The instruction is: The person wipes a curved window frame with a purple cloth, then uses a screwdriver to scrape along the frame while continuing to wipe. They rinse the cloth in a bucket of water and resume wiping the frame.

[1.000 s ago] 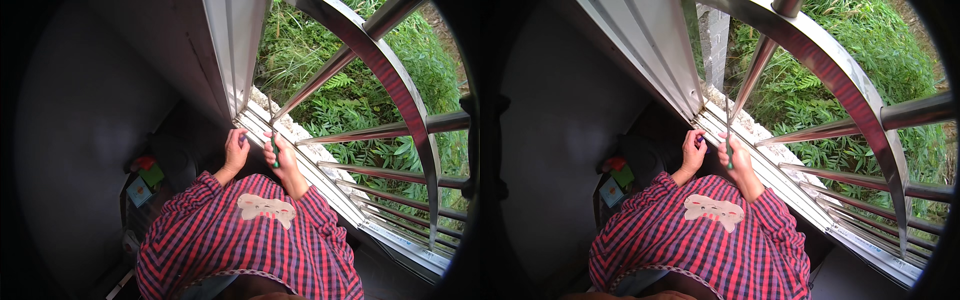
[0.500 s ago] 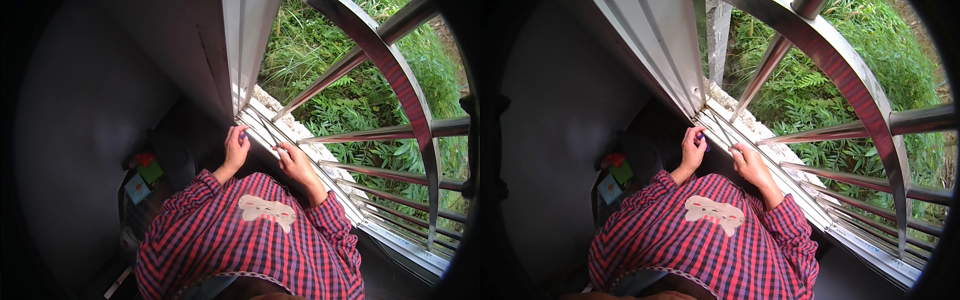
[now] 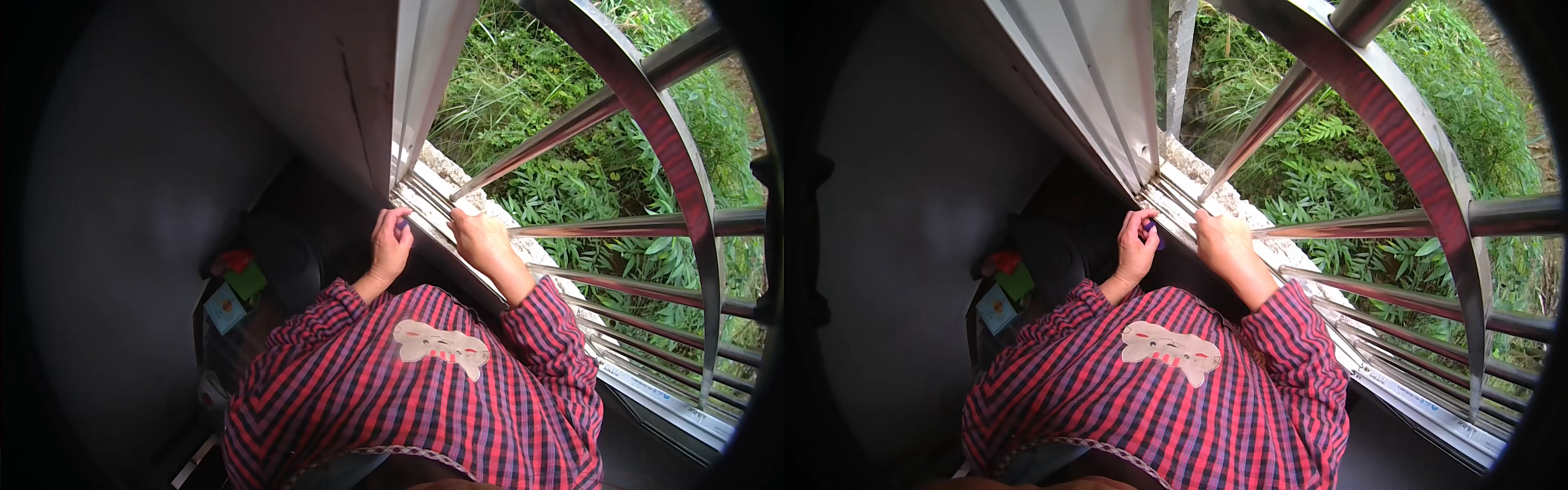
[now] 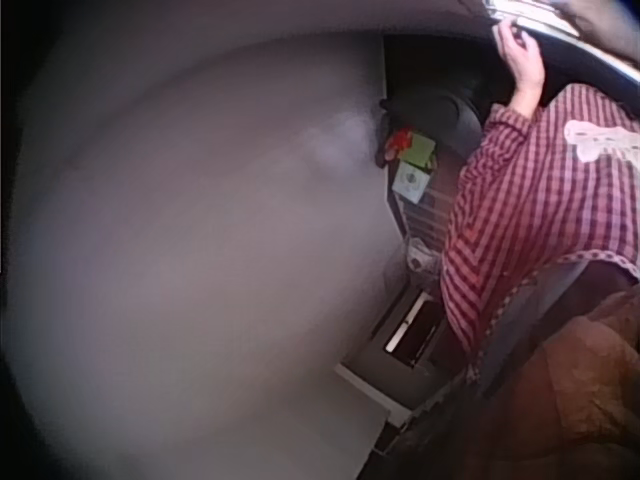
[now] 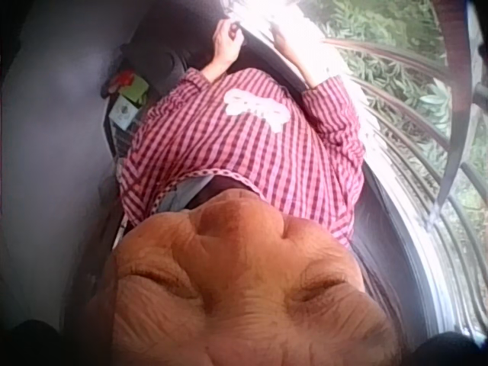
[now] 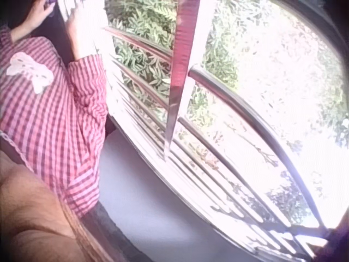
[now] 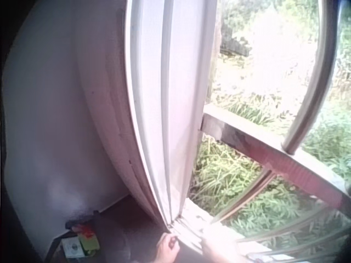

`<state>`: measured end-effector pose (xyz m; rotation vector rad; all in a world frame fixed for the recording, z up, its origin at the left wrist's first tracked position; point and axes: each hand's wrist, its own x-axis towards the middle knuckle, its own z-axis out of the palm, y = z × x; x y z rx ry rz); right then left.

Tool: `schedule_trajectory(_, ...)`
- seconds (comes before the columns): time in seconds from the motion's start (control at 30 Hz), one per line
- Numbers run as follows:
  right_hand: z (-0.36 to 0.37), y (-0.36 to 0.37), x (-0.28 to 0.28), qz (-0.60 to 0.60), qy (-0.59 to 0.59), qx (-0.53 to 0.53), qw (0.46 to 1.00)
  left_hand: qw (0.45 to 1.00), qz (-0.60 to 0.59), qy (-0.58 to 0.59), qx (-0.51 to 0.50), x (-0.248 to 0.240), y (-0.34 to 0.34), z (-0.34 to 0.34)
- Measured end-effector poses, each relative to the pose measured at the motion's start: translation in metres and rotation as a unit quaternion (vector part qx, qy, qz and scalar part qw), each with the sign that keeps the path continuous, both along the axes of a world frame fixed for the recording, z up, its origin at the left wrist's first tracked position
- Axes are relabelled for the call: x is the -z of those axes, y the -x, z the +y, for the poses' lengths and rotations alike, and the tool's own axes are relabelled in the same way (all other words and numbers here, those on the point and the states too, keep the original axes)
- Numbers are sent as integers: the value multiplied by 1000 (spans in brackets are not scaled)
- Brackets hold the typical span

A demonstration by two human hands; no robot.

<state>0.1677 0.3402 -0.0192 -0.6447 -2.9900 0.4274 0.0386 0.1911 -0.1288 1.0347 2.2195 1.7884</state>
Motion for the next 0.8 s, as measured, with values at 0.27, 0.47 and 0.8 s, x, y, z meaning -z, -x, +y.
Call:
schedule_trajectory(0.27, -9, -9, 37, 114, 73, 19, 991, 1000, 17, -23, -7, 1, 1, 2)
schedule_trajectory(0.47, -34, -34, 44, 185, 167, 75, 966, 999, -52, 5, 0, -7, 0, 0)
schedule_trajectory(0.8, -47, -11, 29, 283, 131, 104, 945, 979, 98, -175, 31, -84, 4, 59)
